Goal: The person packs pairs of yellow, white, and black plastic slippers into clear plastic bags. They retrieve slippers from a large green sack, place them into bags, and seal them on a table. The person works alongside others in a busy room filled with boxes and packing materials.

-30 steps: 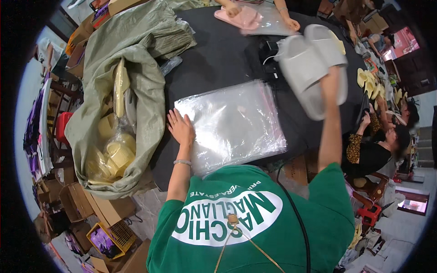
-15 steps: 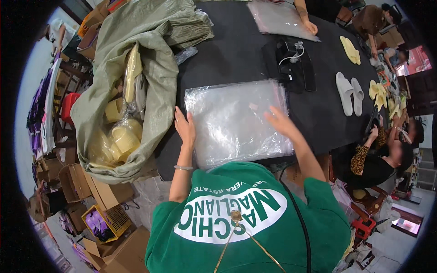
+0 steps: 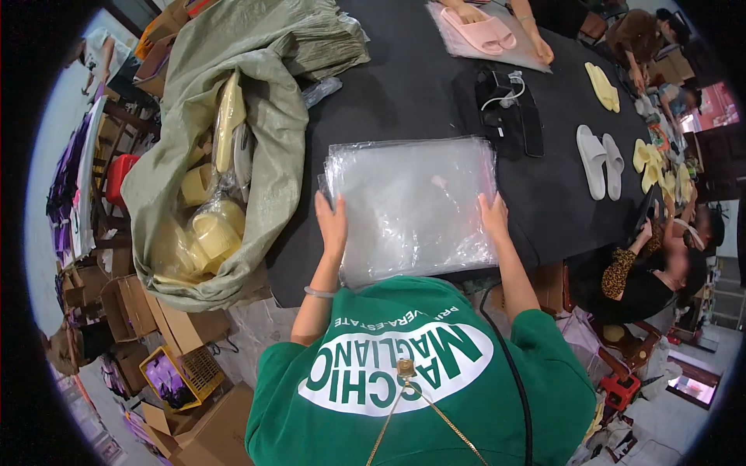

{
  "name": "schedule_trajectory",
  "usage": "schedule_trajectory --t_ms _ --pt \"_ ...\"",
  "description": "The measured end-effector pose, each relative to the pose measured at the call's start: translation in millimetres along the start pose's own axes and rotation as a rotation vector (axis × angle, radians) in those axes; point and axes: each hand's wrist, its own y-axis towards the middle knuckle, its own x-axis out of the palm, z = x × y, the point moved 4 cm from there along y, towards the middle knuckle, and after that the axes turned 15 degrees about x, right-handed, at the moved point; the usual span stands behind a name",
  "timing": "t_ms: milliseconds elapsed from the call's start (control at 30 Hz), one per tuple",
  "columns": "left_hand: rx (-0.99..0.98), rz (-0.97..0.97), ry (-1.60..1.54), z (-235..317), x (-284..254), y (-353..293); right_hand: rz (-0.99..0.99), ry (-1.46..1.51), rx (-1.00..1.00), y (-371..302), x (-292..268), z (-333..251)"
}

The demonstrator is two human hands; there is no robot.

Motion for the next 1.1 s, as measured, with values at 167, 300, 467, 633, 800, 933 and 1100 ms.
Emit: schedule_trajectory --t_ms 167,300,467,633,800,933,1100 --pt "-0.216 -0.011 0.101 -18 -4 -12 0.014 -0.019 -0.011 6 11 11" --pt "-0.341 0.082 0.194 -41 1 -19 0.021 -0.016 -0.045 3 15 11" --pt "-0.416 0.026 -0.088 -53 -5 -15 0.026 -0.026 -0.05 -2 17 11" --pt "-0.269 -0.164 0.341 -46 2 -18 0.059 -0.062 -0.082 1 25 16" --pt "-0.251 -0.059 0.413 -26 0 -31 0.063 -0.062 -0.1 0 23 18" --pt "-0.344 -0.019 0.317 -31 4 -32 0.074 -0.058 -0.085 -3 23 13" --pt "-0.357 -0.085 0.453 -32 3 -25 0.098 -0.078 -0.094 -1 25 14"
